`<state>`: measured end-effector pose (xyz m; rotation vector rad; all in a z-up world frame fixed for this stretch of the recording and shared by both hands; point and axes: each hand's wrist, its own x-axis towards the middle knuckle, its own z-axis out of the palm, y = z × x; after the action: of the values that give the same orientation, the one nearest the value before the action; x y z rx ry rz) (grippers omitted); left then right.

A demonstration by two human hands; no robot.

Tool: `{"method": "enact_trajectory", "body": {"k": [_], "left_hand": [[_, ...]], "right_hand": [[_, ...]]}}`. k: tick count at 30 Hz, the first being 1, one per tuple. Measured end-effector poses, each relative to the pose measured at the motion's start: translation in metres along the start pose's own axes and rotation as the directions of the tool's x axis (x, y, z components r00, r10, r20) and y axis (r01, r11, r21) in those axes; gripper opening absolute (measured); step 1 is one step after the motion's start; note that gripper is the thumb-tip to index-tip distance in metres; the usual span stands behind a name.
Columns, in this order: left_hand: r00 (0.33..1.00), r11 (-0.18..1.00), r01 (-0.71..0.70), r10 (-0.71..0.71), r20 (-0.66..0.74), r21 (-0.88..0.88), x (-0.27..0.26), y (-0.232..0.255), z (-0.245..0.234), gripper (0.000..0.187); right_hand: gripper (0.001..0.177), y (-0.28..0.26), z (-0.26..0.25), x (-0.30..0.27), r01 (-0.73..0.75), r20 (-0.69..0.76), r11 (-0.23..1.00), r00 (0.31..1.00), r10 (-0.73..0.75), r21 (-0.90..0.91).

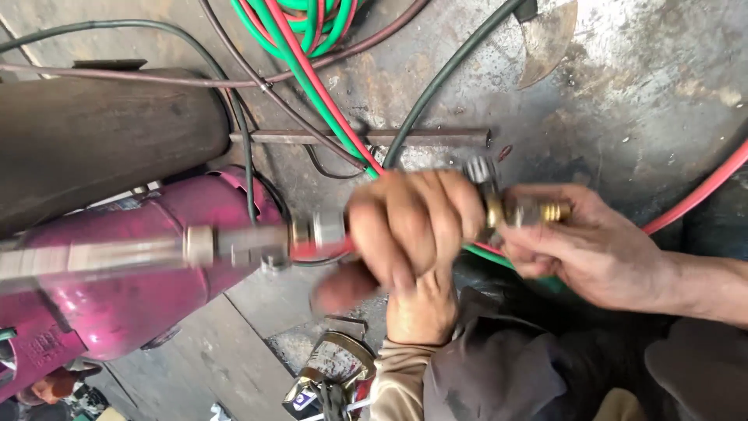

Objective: Connecting gas hoses to a torch handle and testing the fitment in an industrial setting.

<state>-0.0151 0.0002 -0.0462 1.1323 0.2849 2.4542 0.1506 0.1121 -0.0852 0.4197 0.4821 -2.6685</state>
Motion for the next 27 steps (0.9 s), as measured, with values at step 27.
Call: {"method": "enact_trajectory", "body": {"k": [27], "left_hand": [[0.738,0.966,0.198,-0.036,-0.674,0.165,-0.005,0.036,0.098,0.053]], "right_hand": [[0.048,-0.026,0.012,-0.022,-0.271,-0.187,0.504,0.959,0.211,-0.82]]}}
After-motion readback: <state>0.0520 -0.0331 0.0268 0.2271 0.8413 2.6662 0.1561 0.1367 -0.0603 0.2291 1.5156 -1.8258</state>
